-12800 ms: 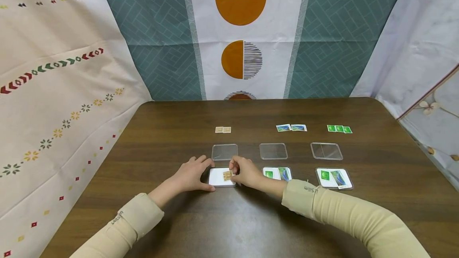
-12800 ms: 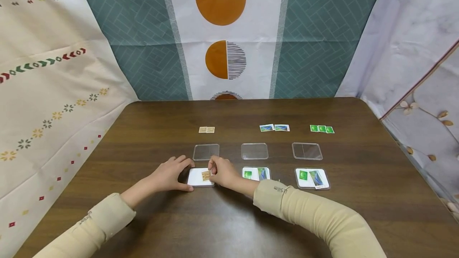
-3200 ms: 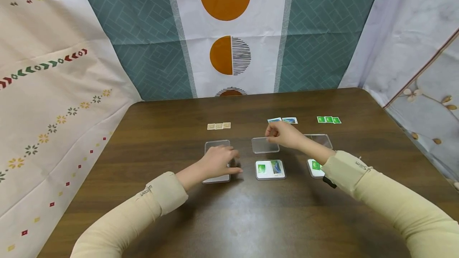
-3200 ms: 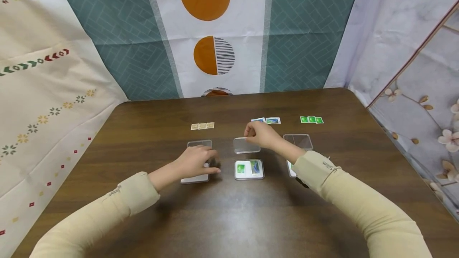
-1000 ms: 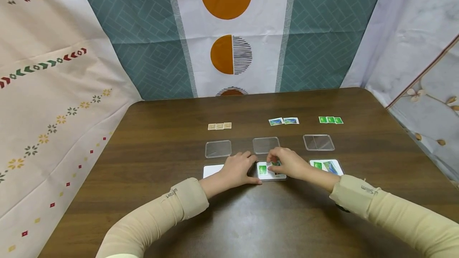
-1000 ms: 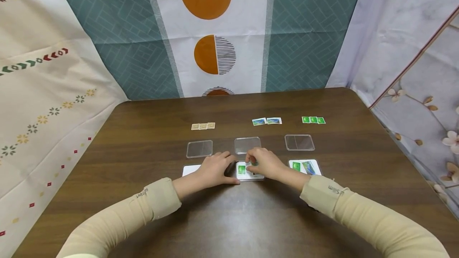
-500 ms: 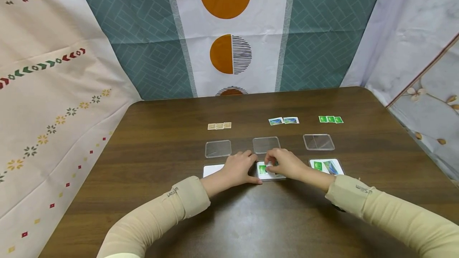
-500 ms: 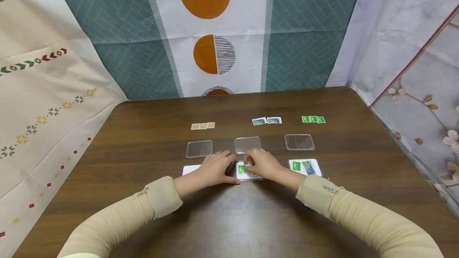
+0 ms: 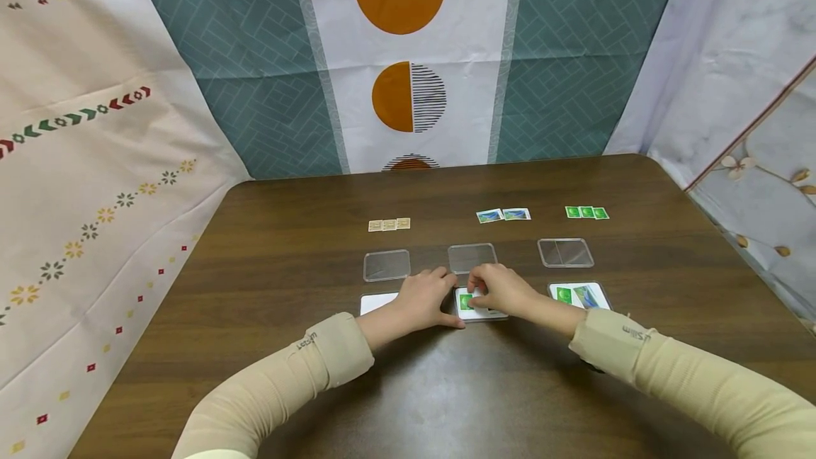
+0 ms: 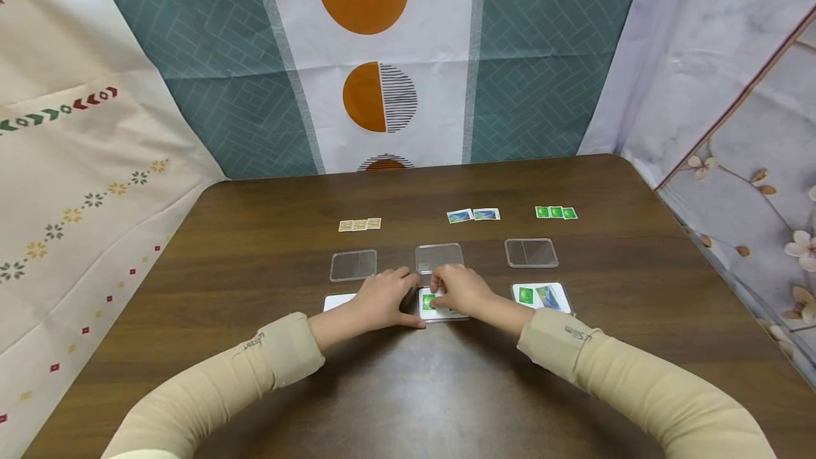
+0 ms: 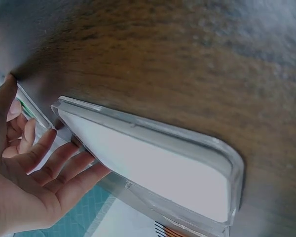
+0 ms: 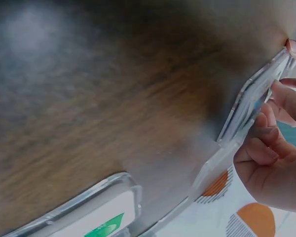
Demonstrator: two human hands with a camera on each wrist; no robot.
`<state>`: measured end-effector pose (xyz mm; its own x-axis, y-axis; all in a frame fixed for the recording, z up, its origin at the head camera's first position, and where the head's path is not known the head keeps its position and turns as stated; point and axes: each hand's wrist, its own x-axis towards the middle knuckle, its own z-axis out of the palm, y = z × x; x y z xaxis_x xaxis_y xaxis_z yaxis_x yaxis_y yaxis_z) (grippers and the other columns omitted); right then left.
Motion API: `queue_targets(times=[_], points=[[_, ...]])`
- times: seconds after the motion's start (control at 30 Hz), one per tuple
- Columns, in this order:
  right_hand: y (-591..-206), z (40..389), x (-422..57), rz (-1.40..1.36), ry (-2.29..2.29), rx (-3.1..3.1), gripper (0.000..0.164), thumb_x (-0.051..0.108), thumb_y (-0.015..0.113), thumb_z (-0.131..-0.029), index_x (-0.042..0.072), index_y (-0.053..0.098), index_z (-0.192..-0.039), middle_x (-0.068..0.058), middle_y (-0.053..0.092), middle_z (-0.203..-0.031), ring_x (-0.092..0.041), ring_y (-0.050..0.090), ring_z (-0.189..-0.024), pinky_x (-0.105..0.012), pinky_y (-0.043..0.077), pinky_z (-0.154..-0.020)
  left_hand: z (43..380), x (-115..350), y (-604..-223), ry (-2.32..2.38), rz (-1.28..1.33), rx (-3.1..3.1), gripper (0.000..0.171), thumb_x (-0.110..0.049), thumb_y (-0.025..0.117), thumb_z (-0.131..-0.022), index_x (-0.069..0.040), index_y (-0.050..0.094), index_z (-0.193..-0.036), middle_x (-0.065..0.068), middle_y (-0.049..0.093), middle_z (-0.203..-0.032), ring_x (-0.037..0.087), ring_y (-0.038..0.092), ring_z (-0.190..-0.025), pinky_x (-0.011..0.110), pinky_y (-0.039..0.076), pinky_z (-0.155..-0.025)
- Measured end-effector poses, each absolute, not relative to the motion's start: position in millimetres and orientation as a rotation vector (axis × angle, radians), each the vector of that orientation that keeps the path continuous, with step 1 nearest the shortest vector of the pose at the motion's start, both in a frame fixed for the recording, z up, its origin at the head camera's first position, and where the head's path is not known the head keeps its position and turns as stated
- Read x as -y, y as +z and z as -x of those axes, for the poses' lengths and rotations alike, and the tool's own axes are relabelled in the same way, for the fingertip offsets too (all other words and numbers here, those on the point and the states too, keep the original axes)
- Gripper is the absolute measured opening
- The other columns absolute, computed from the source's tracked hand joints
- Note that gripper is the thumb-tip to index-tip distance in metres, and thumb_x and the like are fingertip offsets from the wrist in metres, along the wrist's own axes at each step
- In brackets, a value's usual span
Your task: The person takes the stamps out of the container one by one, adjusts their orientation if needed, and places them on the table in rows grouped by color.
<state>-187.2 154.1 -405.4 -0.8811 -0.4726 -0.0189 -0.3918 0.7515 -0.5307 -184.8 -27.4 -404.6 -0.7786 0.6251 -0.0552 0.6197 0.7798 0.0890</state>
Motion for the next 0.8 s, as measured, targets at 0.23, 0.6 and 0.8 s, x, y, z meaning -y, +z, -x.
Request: queue_targets(times=[0.23, 0.6, 0.8], points=[[-400.4, 189.6, -150.9, 0.640, -0.791, -2.735, 0.017, 0.006, 0.077, -0.072, 0.006, 0.060, -0.075, 0.002, 0.049, -0.062, -0.008, 0.043, -0.056, -0.022, 0.035, -0.053, 184.9, 27.2, -406.1, 0.118, -1.003, -2.897, 0.070, -0.062, 0.073, -0.068, -0.014, 0.059, -0.118, 0.001, 0.061, -0.106, 0.022, 0.062, -0.090, 0.036, 0.053, -0.068], [-399.0, 188.9, -147.7, 0.608, -0.845, -2.705, 0.020, -0.001, 0.074, -0.070, 0.005, 0.056, -0.076, -0.002, 0.049, -0.066, -0.010, 0.043, -0.060, -0.022, 0.035, -0.055, 184.6, 26.9, -407.0, 0.132, -1.006, -2.900, 0.069, -0.061, 0.073, -0.068, -0.015, 0.060, -0.116, 0.000, 0.060, -0.103, 0.022, 0.062, -0.089, 0.036, 0.053, -0.067], [-400.0, 186.9, -147.4, 0.583, -0.870, -2.727, 0.021, 0.000, 0.075, -0.070, 0.005, 0.055, -0.075, 0.001, 0.048, -0.065, -0.010, 0.043, -0.058, -0.023, 0.035, -0.055, 185.2, 27.0, -407.4, 0.131, -1.011, -2.909, 0.068, -0.061, 0.074, -0.068, -0.014, 0.060, -0.115, 0.000, 0.060, -0.103, 0.022, 0.062, -0.089, 0.036, 0.053, -0.067]])
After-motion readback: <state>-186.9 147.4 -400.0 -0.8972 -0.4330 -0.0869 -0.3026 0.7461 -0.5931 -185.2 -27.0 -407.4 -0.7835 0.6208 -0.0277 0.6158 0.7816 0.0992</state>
